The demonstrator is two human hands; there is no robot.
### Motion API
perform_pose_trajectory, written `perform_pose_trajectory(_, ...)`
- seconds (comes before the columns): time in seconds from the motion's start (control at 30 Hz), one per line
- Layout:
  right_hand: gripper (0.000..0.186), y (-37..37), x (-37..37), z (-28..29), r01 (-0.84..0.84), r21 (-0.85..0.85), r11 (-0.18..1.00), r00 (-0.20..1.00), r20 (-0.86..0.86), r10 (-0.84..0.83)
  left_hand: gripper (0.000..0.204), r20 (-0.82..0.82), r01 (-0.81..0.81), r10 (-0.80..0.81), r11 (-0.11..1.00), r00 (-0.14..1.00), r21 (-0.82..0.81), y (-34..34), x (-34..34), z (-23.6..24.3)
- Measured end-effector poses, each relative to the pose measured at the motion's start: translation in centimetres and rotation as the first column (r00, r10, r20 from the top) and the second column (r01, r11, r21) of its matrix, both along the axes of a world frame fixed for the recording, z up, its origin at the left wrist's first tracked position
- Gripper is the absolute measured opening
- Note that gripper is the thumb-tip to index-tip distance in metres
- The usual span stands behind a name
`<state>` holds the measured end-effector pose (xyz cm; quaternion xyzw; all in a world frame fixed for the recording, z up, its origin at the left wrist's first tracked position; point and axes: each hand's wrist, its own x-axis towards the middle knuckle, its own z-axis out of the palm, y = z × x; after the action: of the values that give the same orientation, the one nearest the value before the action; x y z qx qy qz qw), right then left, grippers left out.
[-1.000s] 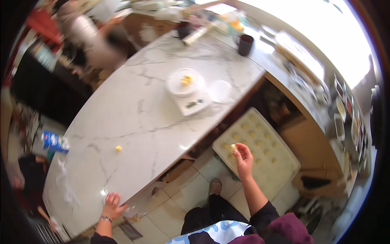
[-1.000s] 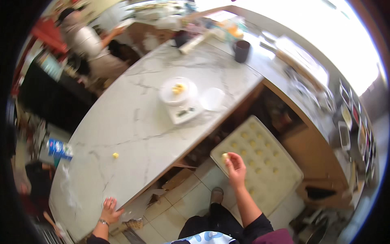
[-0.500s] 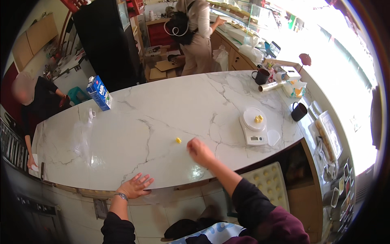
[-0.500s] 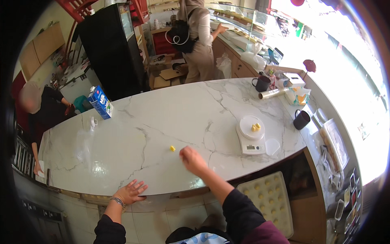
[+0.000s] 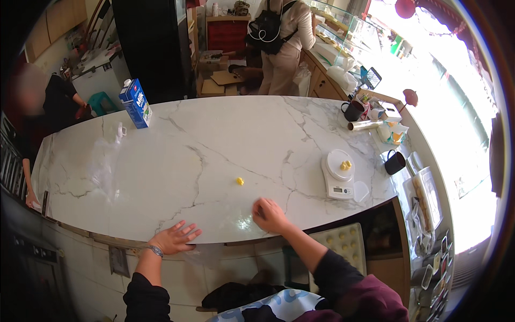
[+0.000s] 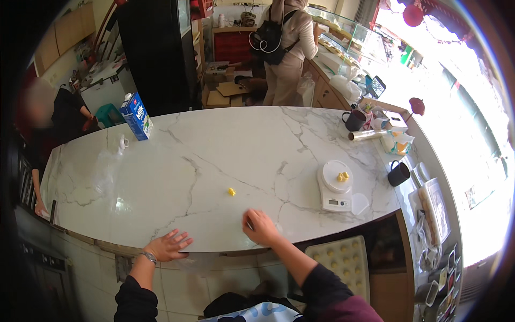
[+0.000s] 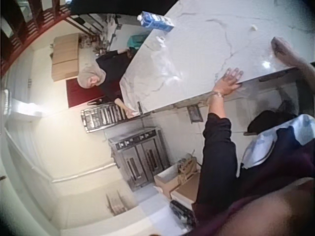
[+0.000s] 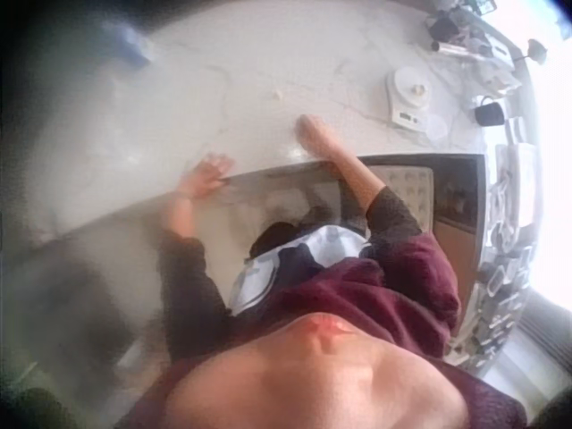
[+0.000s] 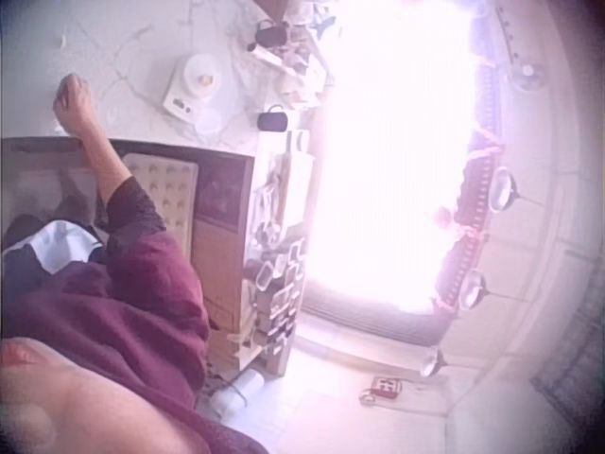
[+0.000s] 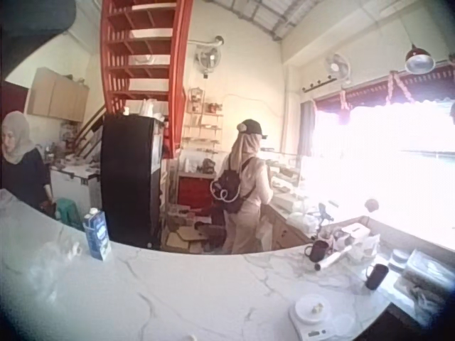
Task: The person shapes dough pieces by hand, weighs them using a digital kitchen scale, rolls them into uniform rounds, and then places the individual round dough portions neatly onto a baking tray.
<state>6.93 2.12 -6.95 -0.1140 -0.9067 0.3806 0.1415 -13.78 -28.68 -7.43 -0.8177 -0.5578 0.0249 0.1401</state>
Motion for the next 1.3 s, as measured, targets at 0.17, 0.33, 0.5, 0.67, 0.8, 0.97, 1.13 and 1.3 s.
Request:
perform_pose_trajectory(0.17, 0.015, 5.1, 2.0, 0.4, 0.178, 0.117, 0.977, 0.981, -0.106, -0.165, 0.010, 0.025, -0.026, 0.026, 1.000, 0.999, 0.016, 0.4, 0.3, 0.3)
perform_pose_trajectory(0.33, 0.014, 3.6, -3.5, -0.1, 0.233, 0.120, 0.965, 0.966, -0.143, -0.216, 0.014, 0.033, -0.018, 0.019, 1.000, 0.999, -0.018, 1.4, 0.1, -0.1)
perform_pose_trajectory(0.5, 0.015, 1.4, 2.5, -0.3, -0.010, -0.172, 0.985, 0.995, -0.100, -0.007, 0.011, -0.002, -0.030, 0.030, 1.000, 1.000, -0.005, 0.1, -0.1, 0.5)
perform_pose_trajectory(0.67, 0.011, 5.8, -0.1, 0.5, 0.314, 0.201, 0.928, 0.939, -0.209, -0.273, 0.013, 0.025, -0.012, 0.012, 1.000, 1.000, -0.004, 1.6, 0.4, 0.1)
perform_pose_trajectory(0.8, 0.017, 1.3, -1.3, 0.4, 0.126, -0.035, 0.991, 0.990, -0.052, -0.128, 0.011, 0.022, -0.031, 0.031, 0.999, 0.999, -0.021, 0.8, 0.4, -0.1)
perform_pose_trajectory(0.97, 0.063, 0.5, 4.7, 1.0, 0.312, -0.061, 0.948, 0.938, -0.139, -0.317, 0.010, 0.049, -0.039, 0.041, 0.999, 0.998, -0.036, -0.3, 0.0, -0.2)
perform_pose_trajectory(1.13, 0.050, 1.8, 4.7, 1.3, 0.265, -0.045, 0.963, 0.957, -0.111, -0.268, 0.009, 0.048, 0.018, -0.014, 0.996, 0.999, -0.082, 1.8, -0.6, 0.0)
perform_pose_trajectory(1.3, 0.044, -4.8, 12.8, -0.9, 0.177, -0.748, 0.640, 0.904, -0.133, -0.405, 0.014, 0.120, -0.005, 0.018, 0.995, 0.993, -0.101, 0.3, -0.9, -0.3)
